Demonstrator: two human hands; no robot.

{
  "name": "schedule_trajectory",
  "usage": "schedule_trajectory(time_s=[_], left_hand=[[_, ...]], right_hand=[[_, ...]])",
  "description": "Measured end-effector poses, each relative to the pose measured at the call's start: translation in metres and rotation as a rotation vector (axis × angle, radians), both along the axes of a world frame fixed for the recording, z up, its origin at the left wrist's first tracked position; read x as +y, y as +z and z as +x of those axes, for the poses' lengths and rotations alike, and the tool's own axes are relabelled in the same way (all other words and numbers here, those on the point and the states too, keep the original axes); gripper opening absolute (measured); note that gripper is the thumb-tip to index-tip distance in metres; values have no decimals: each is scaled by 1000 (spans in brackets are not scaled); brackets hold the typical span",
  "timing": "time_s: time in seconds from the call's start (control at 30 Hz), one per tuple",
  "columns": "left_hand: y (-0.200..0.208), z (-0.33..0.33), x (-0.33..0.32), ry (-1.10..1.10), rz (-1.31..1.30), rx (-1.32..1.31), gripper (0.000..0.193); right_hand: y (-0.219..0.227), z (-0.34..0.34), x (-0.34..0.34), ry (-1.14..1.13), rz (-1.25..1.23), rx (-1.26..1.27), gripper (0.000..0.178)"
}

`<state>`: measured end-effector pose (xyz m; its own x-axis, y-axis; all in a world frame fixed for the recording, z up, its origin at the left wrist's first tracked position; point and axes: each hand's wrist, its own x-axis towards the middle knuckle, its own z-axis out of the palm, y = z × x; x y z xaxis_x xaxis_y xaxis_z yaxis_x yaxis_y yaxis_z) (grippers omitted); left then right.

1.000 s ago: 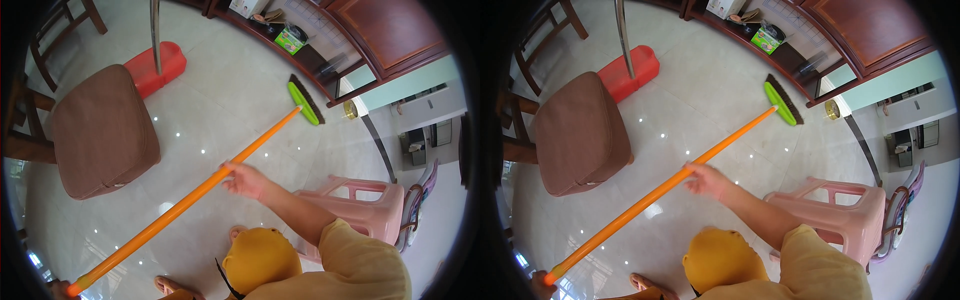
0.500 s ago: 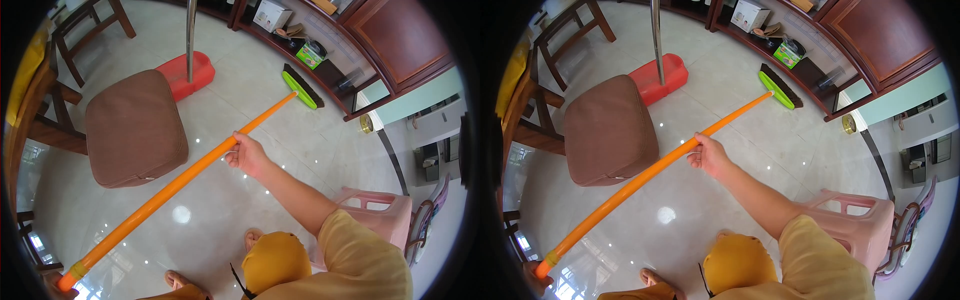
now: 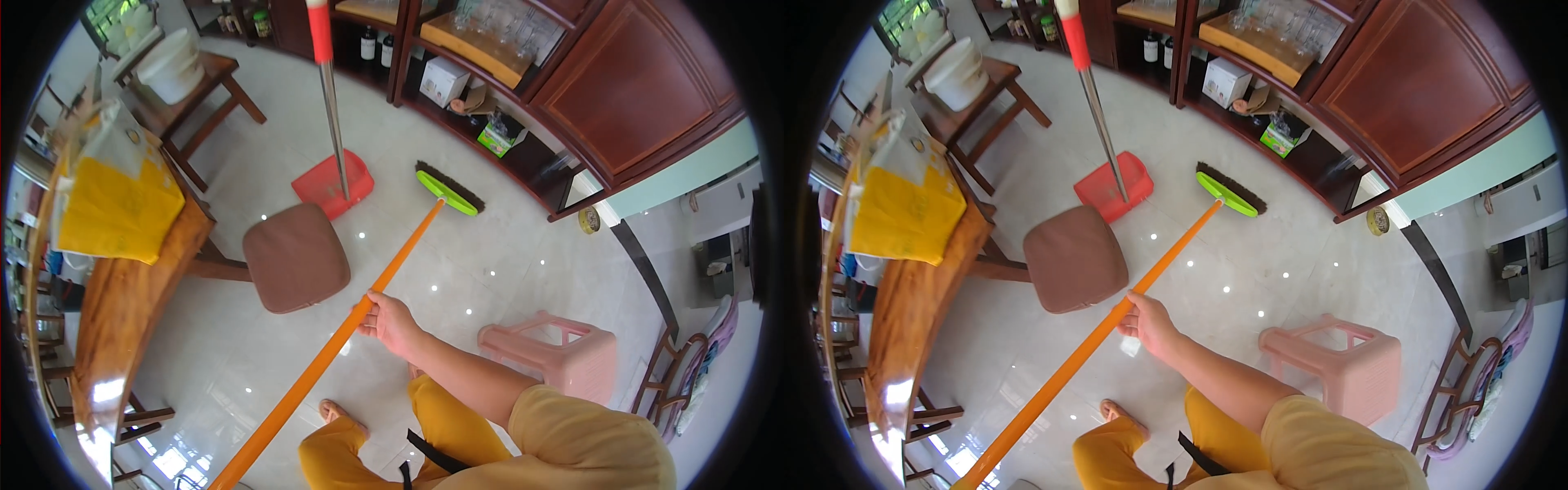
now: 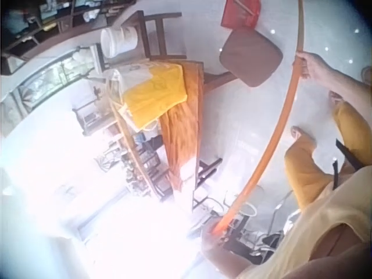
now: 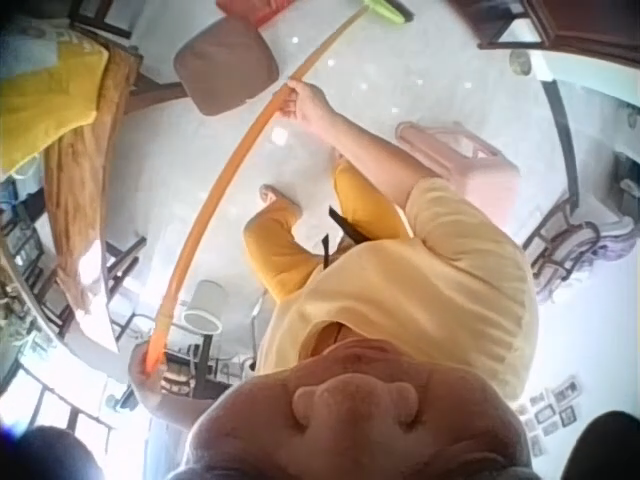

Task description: The person is sweeping the floor using a broom and a dustpan in a living room area.

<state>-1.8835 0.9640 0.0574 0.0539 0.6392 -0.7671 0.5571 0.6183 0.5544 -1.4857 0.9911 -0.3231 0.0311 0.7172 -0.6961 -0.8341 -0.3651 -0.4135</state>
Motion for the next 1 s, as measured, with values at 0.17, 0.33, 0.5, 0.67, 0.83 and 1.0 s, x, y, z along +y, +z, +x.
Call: schedule_trajectory(time_s=[0.17,0.33,0.5,0.67,0.83,1.0], left_hand=[[66,84,6,-208,101,92,37],[131,157,3,-346,195,-508,37],[135,179,-1,-243,255,-658,41],[57,196,18,-338,263,-467,21],[-26,222,72,-499,260,-209,30],[-74,286,175,-446,556,-192,35]], right_hand=[[114,-10,5,-93,31,189,19],[196,30,9,-178,-60,183,18],[255,181,-1,-112,105,-198,10],[326,301,-88,123,-417,-468,15],[372,319,-144,239,-567,-141,19],[386,296,-114,44,-372,-113,18]])
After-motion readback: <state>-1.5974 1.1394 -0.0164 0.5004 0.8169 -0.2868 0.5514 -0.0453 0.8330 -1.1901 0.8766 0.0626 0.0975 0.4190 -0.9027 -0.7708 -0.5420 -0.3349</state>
